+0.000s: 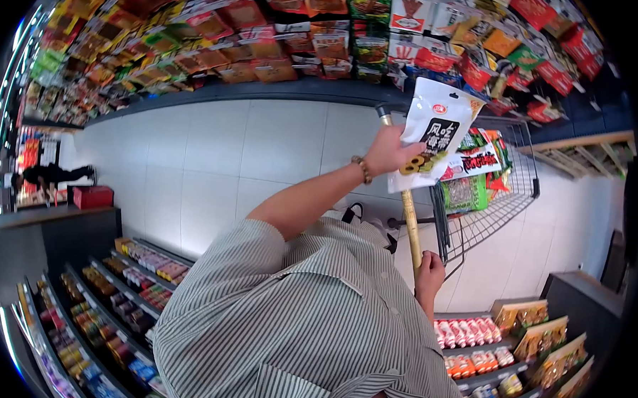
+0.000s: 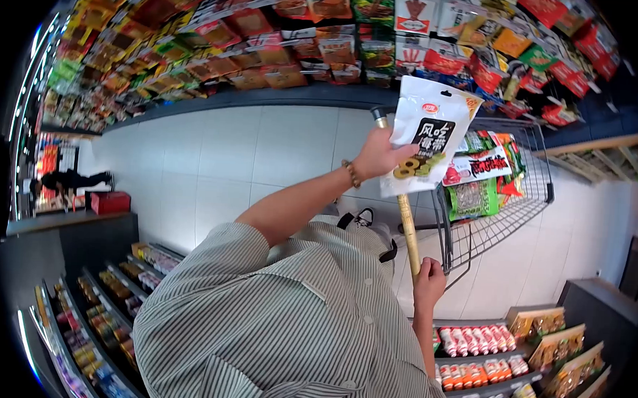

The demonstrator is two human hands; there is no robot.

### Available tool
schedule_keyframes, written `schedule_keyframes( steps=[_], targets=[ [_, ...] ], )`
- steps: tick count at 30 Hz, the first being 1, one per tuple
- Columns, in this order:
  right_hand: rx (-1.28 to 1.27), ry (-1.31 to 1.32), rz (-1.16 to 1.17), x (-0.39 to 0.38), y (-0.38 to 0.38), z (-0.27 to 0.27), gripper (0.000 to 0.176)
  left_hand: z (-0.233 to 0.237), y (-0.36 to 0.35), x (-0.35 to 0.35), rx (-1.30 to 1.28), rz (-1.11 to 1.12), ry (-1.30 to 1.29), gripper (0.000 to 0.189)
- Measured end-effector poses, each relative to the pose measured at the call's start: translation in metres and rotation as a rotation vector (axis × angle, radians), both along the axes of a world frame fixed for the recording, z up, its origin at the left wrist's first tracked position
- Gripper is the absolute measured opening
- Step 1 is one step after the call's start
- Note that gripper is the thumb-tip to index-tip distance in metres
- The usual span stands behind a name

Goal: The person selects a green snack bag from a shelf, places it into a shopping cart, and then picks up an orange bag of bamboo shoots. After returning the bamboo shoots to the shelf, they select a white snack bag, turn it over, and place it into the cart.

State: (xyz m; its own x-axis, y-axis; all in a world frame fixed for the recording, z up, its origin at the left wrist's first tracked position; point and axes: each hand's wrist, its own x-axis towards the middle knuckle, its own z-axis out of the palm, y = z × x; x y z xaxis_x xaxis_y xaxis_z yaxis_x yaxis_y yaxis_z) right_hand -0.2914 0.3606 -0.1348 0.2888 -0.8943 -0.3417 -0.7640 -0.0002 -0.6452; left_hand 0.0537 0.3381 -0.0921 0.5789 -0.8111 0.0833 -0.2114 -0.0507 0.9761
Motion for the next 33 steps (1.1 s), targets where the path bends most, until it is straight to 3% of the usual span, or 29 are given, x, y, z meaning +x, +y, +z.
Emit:
schedule_keyframes(
  steps=[3,5,7,9,10,12,13,15,17,19,27,33],
  targets=[
    [-0.015,-0.187,0.007,0.010,-0.002,0.011,0.027,0.014,0.036,-0.012,-0.114,0.001,0.313,0.036],
    [-0.214,-0.303,0.084,0.020,-0.006,0.019,0.023,0.037,0.062,-0.019,-0.064,-0.022,0.473,0.034],
    [-0.152,-0.386,0.139,0.042,-0.017,0.036,0.025,0.027,0.082,-0.017,0.006,-0.066,0.417,0.035],
    [0.065,-0.768,0.032,0.081,-0.029,0.053,0.030,0.034,0.098,-0.013,0.130,-0.221,0.382,0.035],
    [0.069,-0.771,0.039,0.096,-0.033,0.059,0.030,0.047,0.103,-0.014,0.157,-0.220,0.354,0.033],
    [0.432,-0.987,0.115,0.116,-0.040,0.067,0.034,0.054,0.111,-0.012,0.205,-0.265,0.253,0.032],
    [0.439,-0.986,0.125,0.115,-0.045,0.058,0.034,0.063,0.114,-0.011,0.256,-0.317,0.154,0.032],
    [0.412,-0.842,0.206,0.111,-0.055,0.037,0.036,0.075,0.121,-0.014,0.260,-0.316,0.196,0.031],
    [0.462,-0.854,0.200,0.111,-0.057,0.032,0.038,0.076,0.126,-0.018,0.111,-0.330,0.036,0.032],
    [0.468,-0.843,0.357,0.111,-0.059,0.035,0.038,0.077,0.132,-0.021,0.130,-0.314,0.064,0.032],
    [0.387,-0.879,0.400,0.119,-0.044,0.057,0.045,0.089,0.137,-0.025,0.248,-0.271,0.052,0.033],
    [0.280,-0.829,0.381,0.111,-0.033,0.068,0.041,0.092,0.126,-0.026,0.211,-0.270,0.261,0.037]
  ],
)
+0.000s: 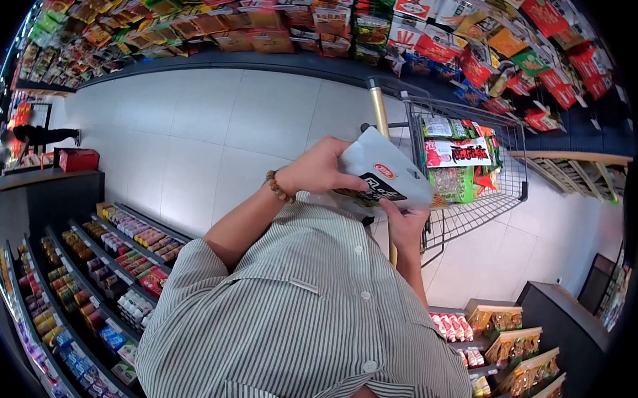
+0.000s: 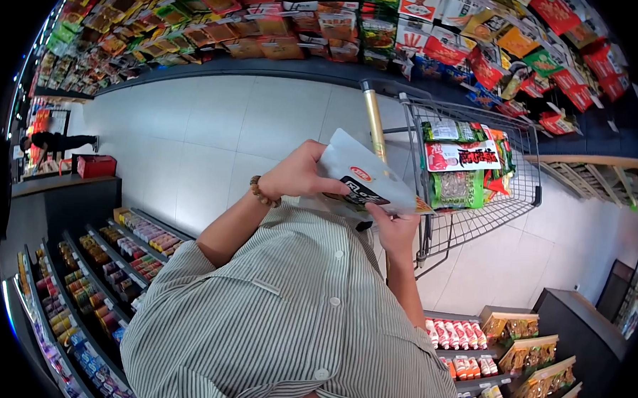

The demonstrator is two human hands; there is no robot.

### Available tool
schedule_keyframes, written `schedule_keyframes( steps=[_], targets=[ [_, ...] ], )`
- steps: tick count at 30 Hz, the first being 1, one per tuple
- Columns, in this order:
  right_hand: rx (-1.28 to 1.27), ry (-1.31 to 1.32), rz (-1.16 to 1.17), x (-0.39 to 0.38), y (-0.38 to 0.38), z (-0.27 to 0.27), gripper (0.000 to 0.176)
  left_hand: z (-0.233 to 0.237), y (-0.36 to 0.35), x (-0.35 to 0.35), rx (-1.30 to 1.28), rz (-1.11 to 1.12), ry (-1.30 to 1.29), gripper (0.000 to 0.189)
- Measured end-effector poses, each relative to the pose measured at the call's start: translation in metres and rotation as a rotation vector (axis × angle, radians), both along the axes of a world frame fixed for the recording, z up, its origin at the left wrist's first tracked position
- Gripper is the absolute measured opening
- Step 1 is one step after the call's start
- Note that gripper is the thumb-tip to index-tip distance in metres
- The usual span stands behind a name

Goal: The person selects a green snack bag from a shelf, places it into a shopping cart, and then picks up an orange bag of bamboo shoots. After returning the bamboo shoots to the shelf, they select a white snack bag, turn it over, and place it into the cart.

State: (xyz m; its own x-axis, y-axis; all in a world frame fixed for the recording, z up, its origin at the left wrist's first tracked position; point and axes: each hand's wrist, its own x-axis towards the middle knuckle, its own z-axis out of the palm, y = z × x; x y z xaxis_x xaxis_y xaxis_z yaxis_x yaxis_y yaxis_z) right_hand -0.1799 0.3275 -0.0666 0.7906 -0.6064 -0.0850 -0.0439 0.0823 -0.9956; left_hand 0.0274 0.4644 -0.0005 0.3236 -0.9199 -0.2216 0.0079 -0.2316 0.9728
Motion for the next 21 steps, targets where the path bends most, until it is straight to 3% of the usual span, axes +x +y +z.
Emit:
schedule_keyframes(
  steps=[2,9,11,12,14,21],
  targets=[
    [0.044,-0.050,-0.098,-0.002,0.004,0.001,0.031,-0.006,-0.003,-0.002,-0.010,-0.023,0.037,0.037],
    [-0.044,-0.071,-0.097,-0.017,-0.009,-0.001,0.033,-0.010,-0.015,-0.014,-0.116,0.075,0.063,0.037],
    [0.114,-0.033,-0.119,-0.023,-0.010,0.002,0.034,-0.003,-0.017,-0.013,-0.064,-0.050,-0.154,0.035],
    [0.077,-0.019,-0.142,-0.026,-0.014,-0.013,0.033,-0.003,-0.016,-0.014,-0.044,-0.018,-0.173,0.035],
    [0.129,-0.004,-0.204,-0.017,-0.010,0.010,0.033,-0.006,-0.018,-0.016,-0.039,-0.028,-0.130,0.034],
    [0.116,-0.100,-0.232,-0.004,-0.005,0.008,0.035,-0.003,-0.010,-0.018,-0.055,0.043,-0.083,0.038]
  ],
)
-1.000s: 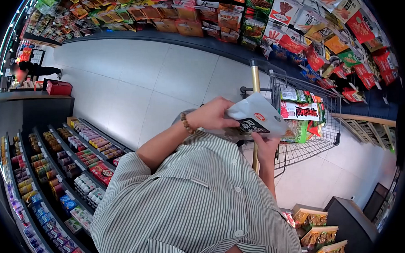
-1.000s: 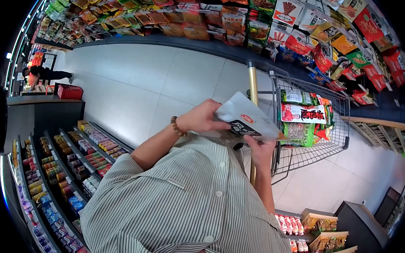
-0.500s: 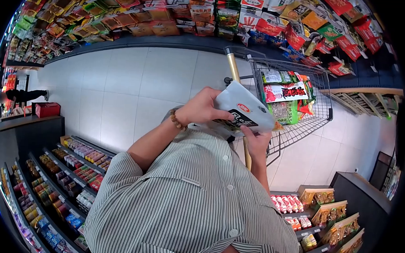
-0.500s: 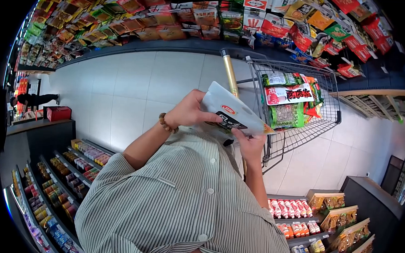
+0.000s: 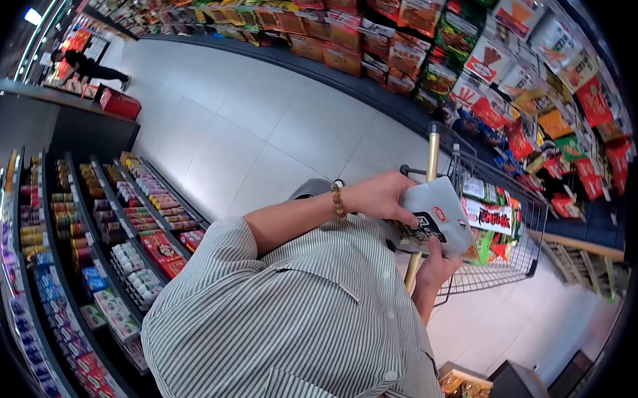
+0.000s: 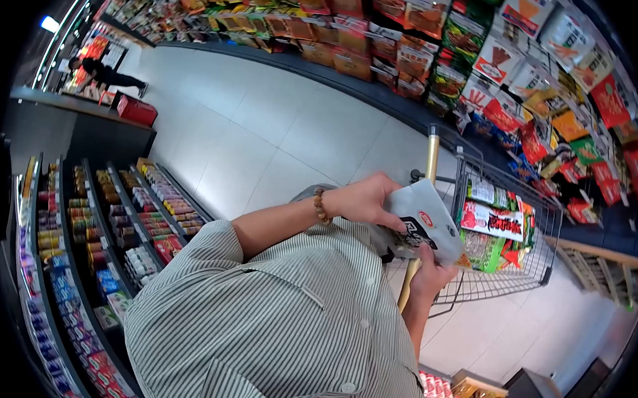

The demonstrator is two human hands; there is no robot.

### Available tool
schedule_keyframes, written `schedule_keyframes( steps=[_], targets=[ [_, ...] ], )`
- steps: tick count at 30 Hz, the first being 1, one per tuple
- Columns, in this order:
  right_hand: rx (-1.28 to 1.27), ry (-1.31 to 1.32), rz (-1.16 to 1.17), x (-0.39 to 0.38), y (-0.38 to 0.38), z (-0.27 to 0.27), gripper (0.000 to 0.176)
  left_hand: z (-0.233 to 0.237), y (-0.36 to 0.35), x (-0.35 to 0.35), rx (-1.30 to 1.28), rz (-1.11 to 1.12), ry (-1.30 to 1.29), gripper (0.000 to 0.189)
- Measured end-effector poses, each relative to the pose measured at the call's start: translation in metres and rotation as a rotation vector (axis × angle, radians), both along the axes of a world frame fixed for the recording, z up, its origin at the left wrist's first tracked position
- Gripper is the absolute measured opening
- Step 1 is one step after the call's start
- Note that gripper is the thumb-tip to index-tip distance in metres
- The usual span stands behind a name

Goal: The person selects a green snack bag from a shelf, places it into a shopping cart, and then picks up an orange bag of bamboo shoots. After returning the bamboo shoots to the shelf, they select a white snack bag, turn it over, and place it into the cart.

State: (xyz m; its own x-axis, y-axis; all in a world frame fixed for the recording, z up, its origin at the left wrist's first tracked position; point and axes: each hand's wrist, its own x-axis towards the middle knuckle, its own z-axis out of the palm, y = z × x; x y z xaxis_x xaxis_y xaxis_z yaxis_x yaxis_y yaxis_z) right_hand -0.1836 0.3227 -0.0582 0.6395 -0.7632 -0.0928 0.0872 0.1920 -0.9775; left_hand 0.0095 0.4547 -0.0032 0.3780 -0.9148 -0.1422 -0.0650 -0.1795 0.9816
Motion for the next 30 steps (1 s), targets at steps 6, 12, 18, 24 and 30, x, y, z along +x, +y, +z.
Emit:
schedule_keyframes(
  steps=[6,12,18,24,30],
  targets=[
    [0.021,-0.024,0.086,0.014,0.001,-0.010,0.036,-0.003,0.014,0.002,0.015,0.103,0.025,0.039],
    [0.012,0.011,0.146,0.027,0.007,-0.009,0.040,-0.002,0.033,0.005,0.005,0.181,0.090,0.035],
    [-0.030,-0.011,0.224,0.043,0.017,-0.001,0.040,-0.006,0.053,0.012,-0.029,0.262,-0.011,0.036],
    [-0.048,-0.040,0.260,0.061,0.040,0.004,0.045,-0.015,0.078,0.027,-0.144,0.284,-0.007,0.035],
    [-0.258,-0.126,0.201,0.073,0.031,-0.014,0.052,-0.023,0.114,0.072,-0.226,0.293,0.082,0.031]
  ],
)
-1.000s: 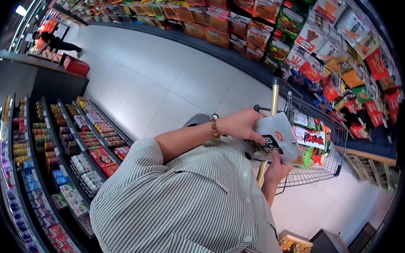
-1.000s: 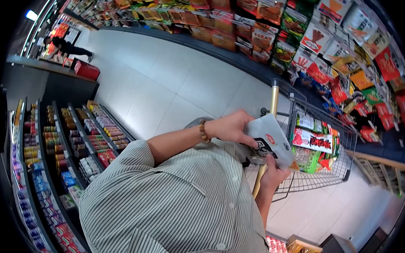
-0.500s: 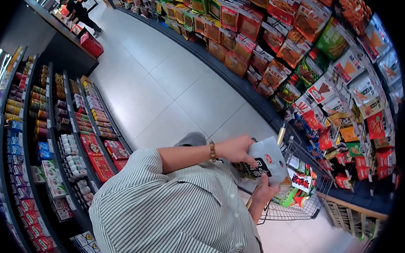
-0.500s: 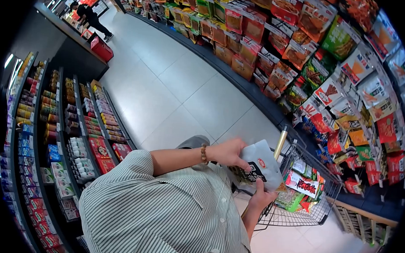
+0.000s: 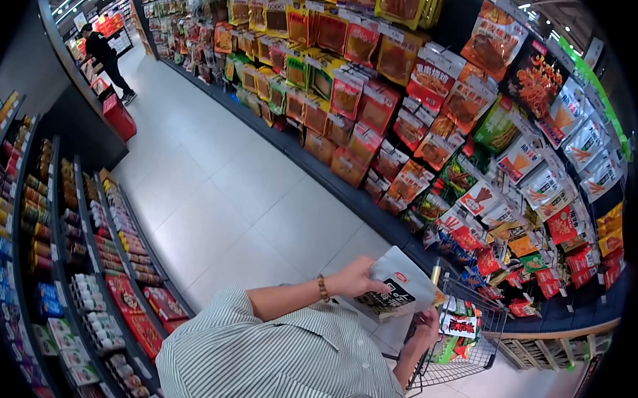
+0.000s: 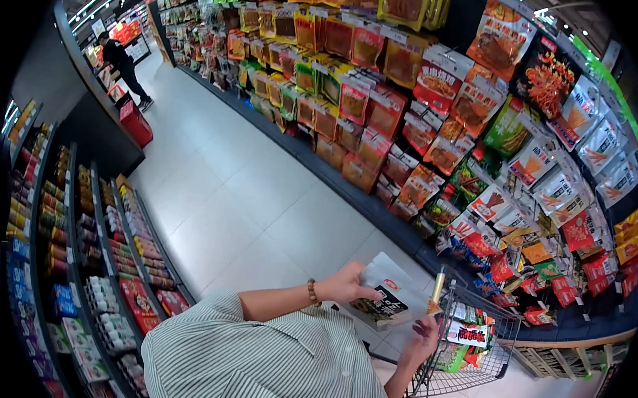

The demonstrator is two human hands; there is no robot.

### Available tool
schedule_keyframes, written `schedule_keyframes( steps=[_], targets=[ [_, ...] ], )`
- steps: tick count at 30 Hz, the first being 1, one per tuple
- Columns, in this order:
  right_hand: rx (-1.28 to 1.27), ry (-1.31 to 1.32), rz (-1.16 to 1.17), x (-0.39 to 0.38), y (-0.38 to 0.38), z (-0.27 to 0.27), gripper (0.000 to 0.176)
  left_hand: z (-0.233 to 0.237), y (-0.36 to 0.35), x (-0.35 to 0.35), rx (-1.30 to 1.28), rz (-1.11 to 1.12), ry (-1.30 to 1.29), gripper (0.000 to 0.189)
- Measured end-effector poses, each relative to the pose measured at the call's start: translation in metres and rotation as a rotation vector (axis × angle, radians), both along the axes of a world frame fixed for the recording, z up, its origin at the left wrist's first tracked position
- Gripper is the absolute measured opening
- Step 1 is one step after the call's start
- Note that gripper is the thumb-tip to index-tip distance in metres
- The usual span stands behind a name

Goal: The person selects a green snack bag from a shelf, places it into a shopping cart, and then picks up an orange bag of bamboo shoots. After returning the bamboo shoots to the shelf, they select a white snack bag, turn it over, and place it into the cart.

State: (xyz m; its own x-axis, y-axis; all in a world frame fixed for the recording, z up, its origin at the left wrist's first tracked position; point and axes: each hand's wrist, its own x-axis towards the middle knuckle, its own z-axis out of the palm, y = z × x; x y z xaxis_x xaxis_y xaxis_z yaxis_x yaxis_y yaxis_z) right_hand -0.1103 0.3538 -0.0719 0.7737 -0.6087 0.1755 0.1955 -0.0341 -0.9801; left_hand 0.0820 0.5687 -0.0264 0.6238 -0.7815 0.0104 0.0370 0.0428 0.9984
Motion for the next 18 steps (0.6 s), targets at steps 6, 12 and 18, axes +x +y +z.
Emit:
schedule_keyframes(
  steps=[6,12,18],
  targets=[
    [-0.466,0.429,-0.479,-0.013,-0.024,-0.021,0.047,0.002,0.063,0.033,-0.260,0.190,0.334,0.036],
    [-0.555,0.930,-0.521,-0.012,0.000,-0.031,0.066,-0.011,0.107,0.062,-0.360,0.287,0.590,0.041],
    [-0.779,1.181,-0.682,0.013,0.024,-0.024,0.064,-0.032,0.148,0.090,-0.700,0.271,0.974,0.041]
  ],
)
